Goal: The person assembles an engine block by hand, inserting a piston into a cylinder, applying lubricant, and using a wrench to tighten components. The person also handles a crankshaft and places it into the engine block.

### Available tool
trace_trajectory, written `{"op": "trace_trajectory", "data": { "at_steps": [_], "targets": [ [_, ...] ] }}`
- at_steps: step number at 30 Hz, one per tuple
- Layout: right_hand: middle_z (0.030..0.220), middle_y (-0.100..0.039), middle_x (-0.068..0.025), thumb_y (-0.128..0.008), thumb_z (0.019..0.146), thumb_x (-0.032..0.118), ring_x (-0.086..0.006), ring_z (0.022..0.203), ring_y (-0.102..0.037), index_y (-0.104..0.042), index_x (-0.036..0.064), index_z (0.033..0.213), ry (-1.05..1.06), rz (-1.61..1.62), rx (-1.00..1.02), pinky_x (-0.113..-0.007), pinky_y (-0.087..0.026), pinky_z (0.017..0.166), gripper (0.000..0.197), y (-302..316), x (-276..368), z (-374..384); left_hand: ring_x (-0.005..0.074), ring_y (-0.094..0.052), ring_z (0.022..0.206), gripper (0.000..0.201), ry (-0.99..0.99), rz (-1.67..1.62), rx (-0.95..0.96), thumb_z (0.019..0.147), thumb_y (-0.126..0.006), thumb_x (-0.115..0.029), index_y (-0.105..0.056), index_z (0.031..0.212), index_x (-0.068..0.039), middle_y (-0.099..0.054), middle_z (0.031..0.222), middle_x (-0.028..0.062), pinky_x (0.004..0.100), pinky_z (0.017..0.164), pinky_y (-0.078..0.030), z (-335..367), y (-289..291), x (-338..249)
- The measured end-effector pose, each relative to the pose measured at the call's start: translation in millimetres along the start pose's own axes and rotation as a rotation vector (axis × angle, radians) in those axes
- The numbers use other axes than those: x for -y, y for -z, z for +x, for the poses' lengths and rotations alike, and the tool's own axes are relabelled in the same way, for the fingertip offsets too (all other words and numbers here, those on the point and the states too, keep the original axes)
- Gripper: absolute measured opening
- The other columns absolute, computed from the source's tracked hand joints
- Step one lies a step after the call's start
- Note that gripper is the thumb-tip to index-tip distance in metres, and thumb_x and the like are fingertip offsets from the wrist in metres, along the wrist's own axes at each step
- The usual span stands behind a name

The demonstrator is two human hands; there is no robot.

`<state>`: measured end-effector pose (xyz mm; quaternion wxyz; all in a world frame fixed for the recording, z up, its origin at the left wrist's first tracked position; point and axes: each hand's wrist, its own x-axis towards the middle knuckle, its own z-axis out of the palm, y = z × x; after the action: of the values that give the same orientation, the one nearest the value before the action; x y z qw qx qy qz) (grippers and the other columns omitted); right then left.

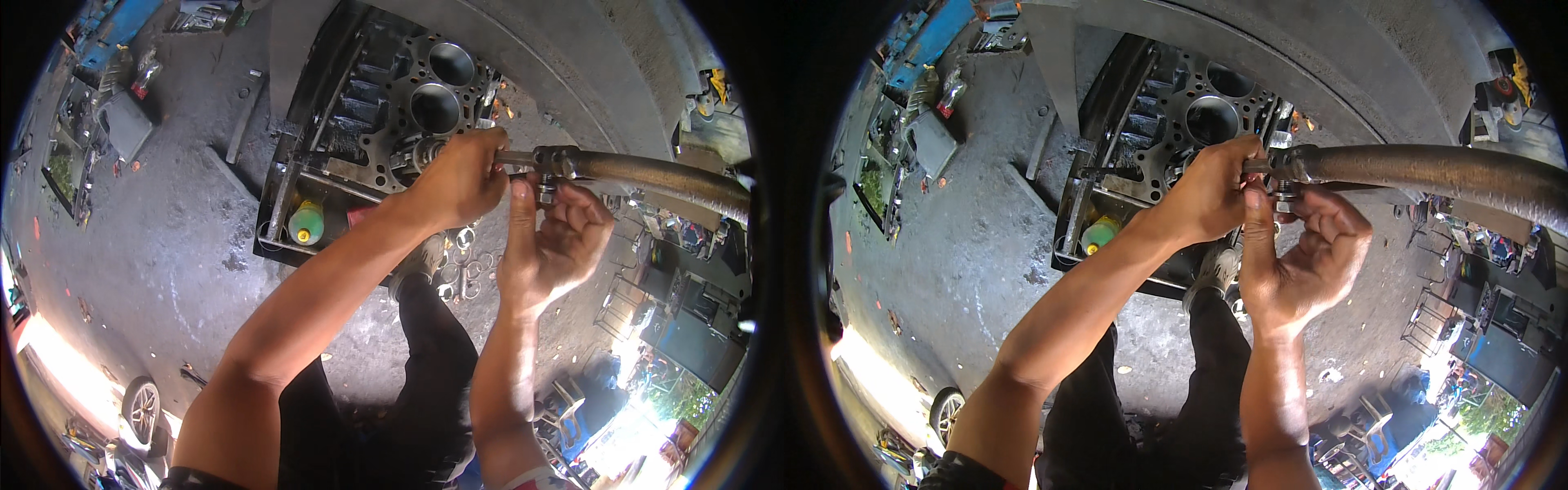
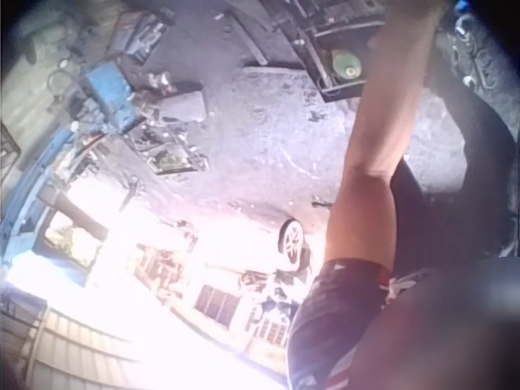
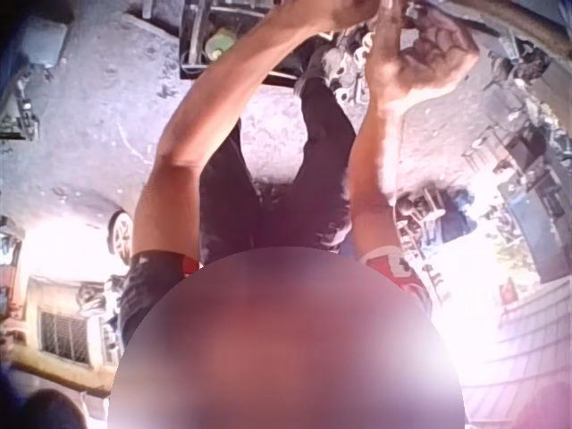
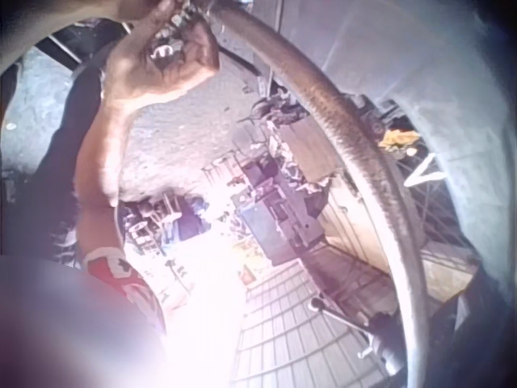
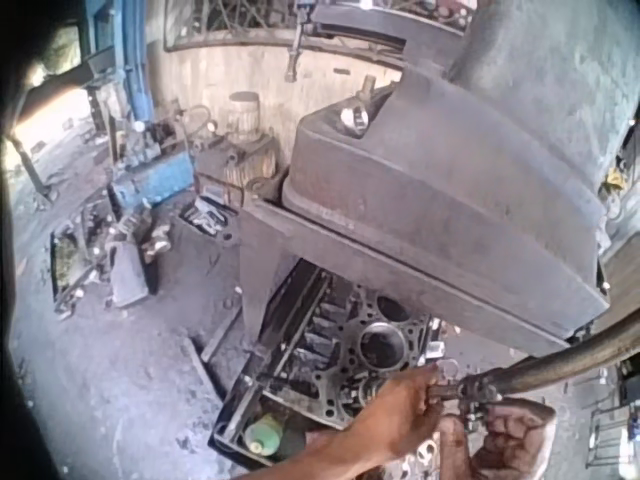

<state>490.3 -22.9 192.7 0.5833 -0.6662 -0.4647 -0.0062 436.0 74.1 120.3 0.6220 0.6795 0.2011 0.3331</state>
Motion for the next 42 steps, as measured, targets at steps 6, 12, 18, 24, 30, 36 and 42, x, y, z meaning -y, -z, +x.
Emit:
{"op": "trace_trajectory", "data": {
  "at_steps": [6,12,18,24,30,36,42],
  "targets": [
    [0.099,-0.068,-0.0114,-0.075,0.091,0.006,-0.0105,0.075,-0.063,-0.059,-0.0012,0.104,-0.247,-0.325,0.084,-0.022,-0.047,0.062,0.022,6,22,-7,0.0418,-0.063,0.075,0.010,0.039,-0.062,-0.070,0.077,-0.060,0.001,-0.056,0.085,0.004,-0.060,0.079,0.0249,0.0467,0.067,-0.048,-5,-5,-6],
    [0.065,-0.057,-0.0019,-0.058,0.105,0.030,-0.0073,0.054,-0.050,-0.063,0.0017,0.087,-0.148,-0.304,-0.085,-0.023,-0.040,0.053,0.034,-10,28,-4,0.0411,-0.061,0.076,0.013,-0.003,-0.020,-0.046,0.074,-0.062,-0.001,-0.054,0.083,0.003,-0.058,0.077,0.0228,0.0480,0.068,-0.046,-6,1,-9],
    [0.066,-0.057,-0.0015,-0.055,0.106,0.032,-0.0058,0.057,-0.049,-0.063,-0.0012,0.093,-0.321,-0.391,-0.001,-0.022,-0.037,0.053,0.036,-7,40,-3,0.0420,-0.059,0.077,0.021,-0.027,-0.004,-0.005,0.070,-0.066,-0.004,-0.052,0.084,0.002,-0.057,0.078,0.0217,0.0491,0.069,-0.045,-7,5,-8],
    [0.064,-0.057,-0.0019,-0.062,0.102,0.029,-0.0058,0.056,-0.050,-0.063,-0.0018,0.093,-0.289,-0.302,-0.019,-0.022,-0.038,0.052,0.033,-10,39,-1,0.0431,-0.062,0.083,0.023,-0.034,-0.036,0.068,0.070,-0.066,-0.004,-0.054,0.088,0.004,-0.059,0.082,0.0233,0.0485,0.072,-0.047,-4,11,-6],
    [0.072,-0.061,-0.0013,-0.066,0.100,0.022,-0.0052,0.059,-0.050,-0.062,-0.0018,0.096,-0.489,-0.291,-0.035,-0.022,-0.037,0.054,0.025,-8,36,0,0.0436,-0.063,0.084,0.024,-0.003,-0.048,0.138,0.071,-0.066,-0.003,-0.054,0.090,0.005,-0.060,0.083,0.0240,0.0484,0.073,-0.048,-3,16,-6],
    [0.058,-0.051,0.0007,-0.052,0.107,0.036,-0.0045,0.051,-0.045,-0.060,0.0010,0.085,-0.285,-0.457,0.042,-0.022,-0.033,0.047,0.042,-7,35,-2,0.0435,-0.063,0.085,0.024,-0.047,-0.051,0.144,0.070,-0.065,-0.002,-0.053,0.090,0.004,-0.060,0.083,0.0241,0.0477,0.074,-0.048,1,16,-2],
    [0.059,-0.049,0.0004,-0.049,0.109,0.033,-0.0043,0.049,-0.042,-0.061,0.0020,0.087,-0.353,-0.269,-0.020,-0.021,-0.032,0.047,0.040,-18,37,1,0.0383,-0.057,0.086,0.024,-0.059,0.016,0.023,0.071,-0.063,-0.001,-0.051,0.092,0.001,-0.056,0.084,0.0207,0.0471,0.076,-0.043,-6,5,-1]
  ]
}}
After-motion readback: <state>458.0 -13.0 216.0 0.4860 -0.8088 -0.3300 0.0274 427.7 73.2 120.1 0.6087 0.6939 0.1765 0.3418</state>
